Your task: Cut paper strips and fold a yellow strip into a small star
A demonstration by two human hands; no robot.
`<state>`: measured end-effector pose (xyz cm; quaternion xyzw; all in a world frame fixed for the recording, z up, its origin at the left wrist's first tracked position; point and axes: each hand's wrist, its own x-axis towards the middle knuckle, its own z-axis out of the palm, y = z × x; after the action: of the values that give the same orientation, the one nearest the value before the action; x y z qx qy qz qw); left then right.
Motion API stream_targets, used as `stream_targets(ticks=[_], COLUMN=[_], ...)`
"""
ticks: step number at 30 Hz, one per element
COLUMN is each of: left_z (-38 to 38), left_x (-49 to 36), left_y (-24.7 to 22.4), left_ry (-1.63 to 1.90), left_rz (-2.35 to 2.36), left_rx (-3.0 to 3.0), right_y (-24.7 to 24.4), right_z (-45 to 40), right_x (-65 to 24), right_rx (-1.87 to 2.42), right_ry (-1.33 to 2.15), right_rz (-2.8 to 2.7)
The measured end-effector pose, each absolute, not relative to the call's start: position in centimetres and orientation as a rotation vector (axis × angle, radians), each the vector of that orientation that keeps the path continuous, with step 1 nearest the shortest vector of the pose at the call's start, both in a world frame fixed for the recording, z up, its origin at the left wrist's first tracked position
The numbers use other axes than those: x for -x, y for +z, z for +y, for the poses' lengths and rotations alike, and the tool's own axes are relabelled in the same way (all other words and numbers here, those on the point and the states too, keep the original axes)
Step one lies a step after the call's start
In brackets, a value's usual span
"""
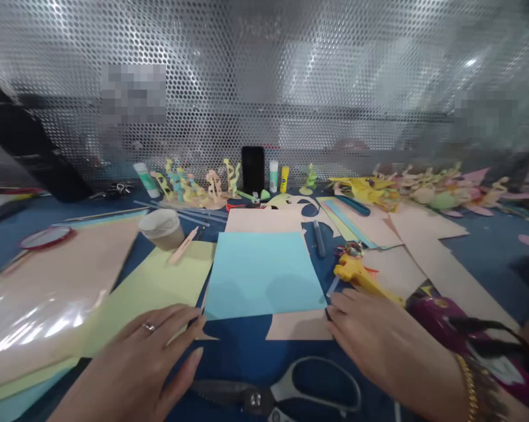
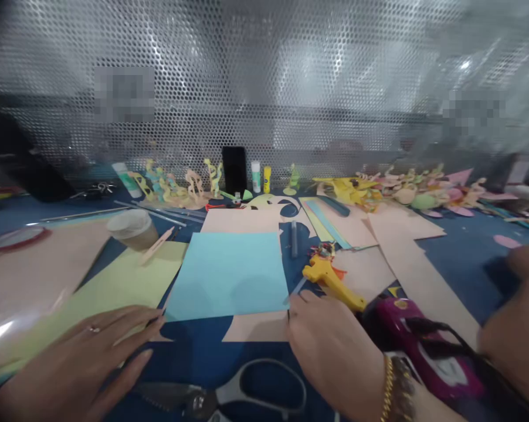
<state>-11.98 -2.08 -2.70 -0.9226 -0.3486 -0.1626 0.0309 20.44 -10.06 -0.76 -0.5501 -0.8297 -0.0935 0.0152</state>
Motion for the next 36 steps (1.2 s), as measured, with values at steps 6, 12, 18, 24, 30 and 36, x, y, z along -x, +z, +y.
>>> stream_targets(ticks=[6, 12, 18, 24, 30, 36], left_z=[-1.4, 1.4, 2.9, 2.7, 2.6, 3.2], left_x=[11.2, 8.7, 7.5, 7.8, 7.7, 7.8], left_y=[-0.9, 1.3, -0.9, -2.5, -1.9, -2.9], left_ry=[-0.169, -0.227, -0.328, -0.442, -0.728, -1.256], left_rz=[-1.124, -1.396, -1.368, -1.467, -1.742, -2.024], left_rx=[2.916, 2.944, 2.935, 2.979, 3.066, 3.12], right_y=[-0.8, -0.1, 0.3, -1.7, -2.8, -2.9], right_z=[-9.9, -9.7, -8.4, -7.7, -7.5, -7.4], right_x=[-20.1, -20.4, -21.0, -20.4, -20.1, -19.7], right_rx=[1.805, 1.832, 1.794, 1.489, 1.4, 1.355], right_ry=[-0.22, -0.203, -0.232, -0.267, -0.503, -0.692], right_rz=[-2.555, -2.549, -2.364, -2.497, -2.601, -2.597])
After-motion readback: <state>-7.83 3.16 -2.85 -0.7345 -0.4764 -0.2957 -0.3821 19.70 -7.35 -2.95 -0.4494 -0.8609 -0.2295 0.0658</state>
